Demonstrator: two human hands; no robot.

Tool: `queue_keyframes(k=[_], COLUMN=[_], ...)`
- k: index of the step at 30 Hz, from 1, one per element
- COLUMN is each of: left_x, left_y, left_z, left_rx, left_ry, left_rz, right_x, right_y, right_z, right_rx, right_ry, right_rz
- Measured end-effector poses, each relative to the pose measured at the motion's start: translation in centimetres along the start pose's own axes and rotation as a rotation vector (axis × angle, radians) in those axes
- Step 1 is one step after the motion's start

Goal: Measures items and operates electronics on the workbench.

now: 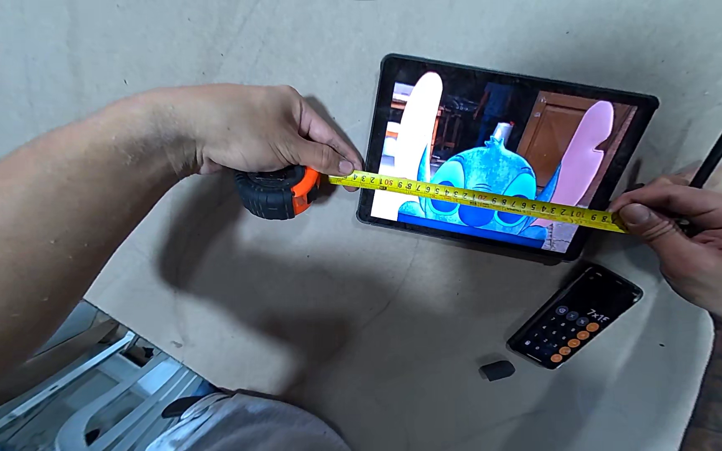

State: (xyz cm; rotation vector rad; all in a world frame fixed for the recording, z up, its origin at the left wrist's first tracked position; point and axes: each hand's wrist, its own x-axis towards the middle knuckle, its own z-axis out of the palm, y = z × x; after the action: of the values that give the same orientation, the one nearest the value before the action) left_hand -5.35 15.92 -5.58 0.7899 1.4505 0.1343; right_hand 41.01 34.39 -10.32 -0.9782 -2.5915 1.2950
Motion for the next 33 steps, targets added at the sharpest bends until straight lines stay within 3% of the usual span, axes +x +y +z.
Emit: queue_keyframes(k=[14, 33], left_x=[-0.1, -0.5], left_y=[0.1, -0.7], left_z=[0.1, 0.9], left_rx=[0.007, 0.007], left_ry=[0.008, -0.003], left_rz=[-0.001, -0.014], right_x=[0.0, -1.0], right_y=[0.1, -2.9], right_z=[0.0, 0.6], right_rx=[0.012, 0.040], right_ry=[-0.002, 0.007], right_rz=[0.015, 0.085])
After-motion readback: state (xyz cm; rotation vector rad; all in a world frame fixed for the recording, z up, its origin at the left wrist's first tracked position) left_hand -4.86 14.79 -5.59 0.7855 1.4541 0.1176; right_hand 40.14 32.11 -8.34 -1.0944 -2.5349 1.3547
